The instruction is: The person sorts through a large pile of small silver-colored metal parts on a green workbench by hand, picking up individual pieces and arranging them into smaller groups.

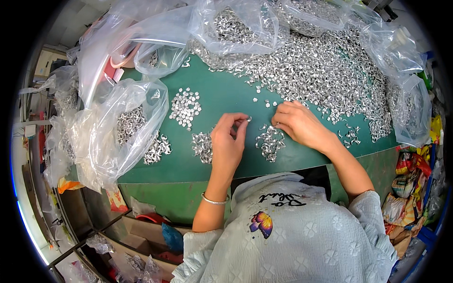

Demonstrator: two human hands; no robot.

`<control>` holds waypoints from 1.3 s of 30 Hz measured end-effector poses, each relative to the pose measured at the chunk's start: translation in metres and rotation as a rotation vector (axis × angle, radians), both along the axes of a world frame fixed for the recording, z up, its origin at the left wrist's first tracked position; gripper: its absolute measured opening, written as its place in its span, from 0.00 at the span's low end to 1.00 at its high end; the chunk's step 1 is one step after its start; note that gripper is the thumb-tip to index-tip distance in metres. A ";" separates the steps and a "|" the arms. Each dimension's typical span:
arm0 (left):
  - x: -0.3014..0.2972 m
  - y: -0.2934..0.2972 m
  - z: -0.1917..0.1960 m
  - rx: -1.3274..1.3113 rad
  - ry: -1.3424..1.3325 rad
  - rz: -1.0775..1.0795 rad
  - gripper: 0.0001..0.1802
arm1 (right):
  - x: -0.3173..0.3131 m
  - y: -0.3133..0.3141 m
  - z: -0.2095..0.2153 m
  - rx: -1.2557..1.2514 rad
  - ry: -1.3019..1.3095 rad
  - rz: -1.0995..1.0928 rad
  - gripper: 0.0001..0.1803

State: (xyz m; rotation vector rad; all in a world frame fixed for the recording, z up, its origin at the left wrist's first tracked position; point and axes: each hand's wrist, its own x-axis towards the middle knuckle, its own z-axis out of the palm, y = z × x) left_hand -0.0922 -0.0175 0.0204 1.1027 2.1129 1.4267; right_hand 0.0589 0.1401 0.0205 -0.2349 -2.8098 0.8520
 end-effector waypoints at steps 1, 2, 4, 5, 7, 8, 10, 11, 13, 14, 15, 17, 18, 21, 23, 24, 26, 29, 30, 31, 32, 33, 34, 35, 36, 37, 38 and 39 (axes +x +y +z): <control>-0.001 -0.002 -0.001 0.011 0.034 0.015 0.06 | 0.000 0.000 0.002 -0.009 -0.006 -0.014 0.04; -0.003 -0.004 -0.001 0.022 0.068 0.030 0.07 | 0.000 0.001 0.002 -0.019 -0.013 -0.027 0.04; -0.004 -0.008 0.000 0.032 0.093 0.034 0.07 | 0.000 0.002 0.004 -0.161 0.052 -0.080 0.03; -0.002 -0.009 0.004 0.032 0.083 0.023 0.07 | 0.000 0.001 0.013 -0.300 0.011 -0.143 0.03; 0.001 -0.009 0.004 0.054 -0.053 -0.015 0.08 | -0.002 -0.004 0.018 -0.452 0.042 -0.187 0.04; 0.005 -0.007 0.000 0.078 -0.178 -0.042 0.10 | -0.003 -0.008 0.018 -0.494 0.036 -0.203 0.04; 0.015 -0.003 -0.002 0.118 -0.381 -0.105 0.12 | -0.001 -0.016 0.018 -0.575 0.025 -0.243 0.04; 0.021 0.000 -0.001 0.134 -0.458 -0.142 0.13 | 0.001 -0.018 0.019 -0.576 0.012 -0.244 0.04; 0.029 0.007 -0.005 0.164 -0.574 -0.213 0.16 | 0.007 -0.020 0.016 -0.538 0.064 -0.267 0.04; 0.032 0.010 -0.004 0.136 -0.549 -0.259 0.16 | 0.012 -0.020 0.016 -0.518 0.090 -0.282 0.04; 0.035 0.014 -0.002 0.108 -0.524 -0.308 0.16 | 0.017 -0.020 0.017 -0.508 0.069 -0.316 0.04; 0.047 0.024 -0.002 0.101 -0.446 -0.341 0.14 | 0.033 -0.017 0.017 -0.489 0.082 -0.335 0.05; 0.051 0.028 0.000 0.058 -0.338 -0.358 0.13 | 0.042 -0.015 0.016 -0.480 0.089 -0.348 0.05; 0.073 0.047 0.010 -0.006 -0.117 -0.426 0.09 | 0.080 -0.003 0.017 -0.429 0.123 -0.434 0.06; 0.089 0.058 0.012 -0.002 -0.074 -0.438 0.08 | 0.109 0.006 0.021 -0.463 0.193 -0.691 0.10; 0.099 0.064 0.010 0.004 -0.017 -0.485 0.08 | 0.126 0.012 0.018 -0.462 0.242 -0.812 0.11; 0.116 0.075 0.000 0.007 0.114 -0.564 0.08 | 0.152 0.022 0.011 -0.644 0.375 -0.829 0.13; 0.142 0.094 -0.012 0.030 -0.004 -0.600 0.07 | 0.167 0.025 0.007 -0.496 0.346 -0.836 0.11; 0.148 0.097 -0.016 0.023 -0.051 -0.608 0.07 | 0.167 0.025 0.006 -0.437 0.353 -0.826 0.10; 0.151 0.098 -0.019 0.018 0.047 -0.628 0.11 | 0.165 0.024 0.007 -0.421 0.361 -0.816 0.09; 0.153 0.097 -0.021 0.020 0.098 -0.617 0.14 | 0.163 0.024 0.009 -0.439 0.336 -0.800 0.09; 0.154 0.095 -0.021 0.022 0.148 -0.601 0.16 | 0.161 0.024 0.010 -0.456 0.310 -0.779 0.09; 0.154 0.091 -0.019 0.023 0.198 -0.580 0.19 | 0.158 0.024 0.010 -0.474 0.282 -0.753 0.08; 0.152 0.085 -0.011 -0.010 0.196 -0.578 0.20 | 0.154 0.023 0.008 -0.473 0.285 -0.745 0.09; 0.148 0.075 -0.001 -0.044 0.193 -0.572 0.22 | 0.149 0.020 0.011 -0.458 0.275 -0.742 0.09; 0.140 0.065 0.006 -0.080 0.192 -0.565 0.23 | 0.142 0.016 0.018 -0.445 0.267 -0.738 0.10; 0.128 0.056 0.009 -0.090 0.251 -0.491 0.23 | 0.135 0.012 0.021 -0.438 0.263 -0.735 0.10; 0.115 0.047 0.012 -0.100 0.310 -0.416 0.22 | 0.128 0.010 0.019 -0.430 0.220 -0.701 0.10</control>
